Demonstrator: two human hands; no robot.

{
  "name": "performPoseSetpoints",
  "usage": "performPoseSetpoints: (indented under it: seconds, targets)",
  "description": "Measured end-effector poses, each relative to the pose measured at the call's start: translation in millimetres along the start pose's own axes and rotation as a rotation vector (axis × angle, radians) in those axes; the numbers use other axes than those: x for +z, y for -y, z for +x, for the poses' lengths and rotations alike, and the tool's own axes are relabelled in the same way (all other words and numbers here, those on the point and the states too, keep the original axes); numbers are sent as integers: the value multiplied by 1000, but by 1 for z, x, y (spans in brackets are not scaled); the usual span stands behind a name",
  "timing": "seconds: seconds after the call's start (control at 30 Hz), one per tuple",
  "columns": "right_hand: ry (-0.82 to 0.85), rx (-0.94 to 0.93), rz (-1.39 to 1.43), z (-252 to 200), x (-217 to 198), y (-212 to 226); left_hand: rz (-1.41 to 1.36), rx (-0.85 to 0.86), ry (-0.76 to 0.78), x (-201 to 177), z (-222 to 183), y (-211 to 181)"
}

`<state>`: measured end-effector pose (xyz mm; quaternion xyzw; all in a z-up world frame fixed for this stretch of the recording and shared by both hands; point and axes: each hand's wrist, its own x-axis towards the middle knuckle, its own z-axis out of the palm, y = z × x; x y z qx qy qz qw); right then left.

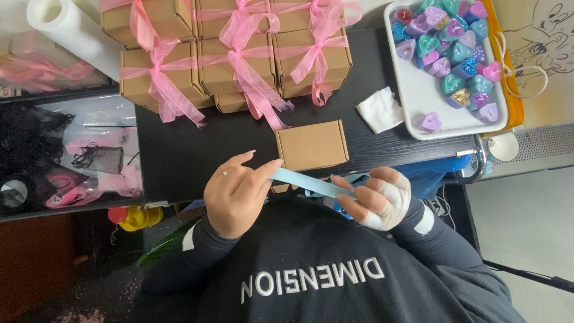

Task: Packing heart-shaped items and shredded paper into small cardboard gift boxes and tying them with ribbons.

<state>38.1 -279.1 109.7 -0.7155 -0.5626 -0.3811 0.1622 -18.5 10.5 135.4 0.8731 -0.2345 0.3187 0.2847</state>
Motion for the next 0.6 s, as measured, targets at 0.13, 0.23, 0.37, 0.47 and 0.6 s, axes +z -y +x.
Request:
performPoseSetpoints:
  seconds: [0.13, 0.23, 0.37, 0.47, 0.6]
  targets:
    - [75, -79, 2, 6, 4, -1, 15, -5, -145, 6, 3, 3]
    - [218, 61, 243, 7, 9, -8, 43, 63, -165, 8, 7, 6]
    - [381, 477, 649, -11, 12, -7, 73, 253, -133, 16, 7, 5]
    - [284, 716, 869, 13, 13, -1, 84, 342, -111, 24, 7, -2]
    - [66, 912, 1699, 22, 34, 17, 155, 396, -111, 26, 8, -7]
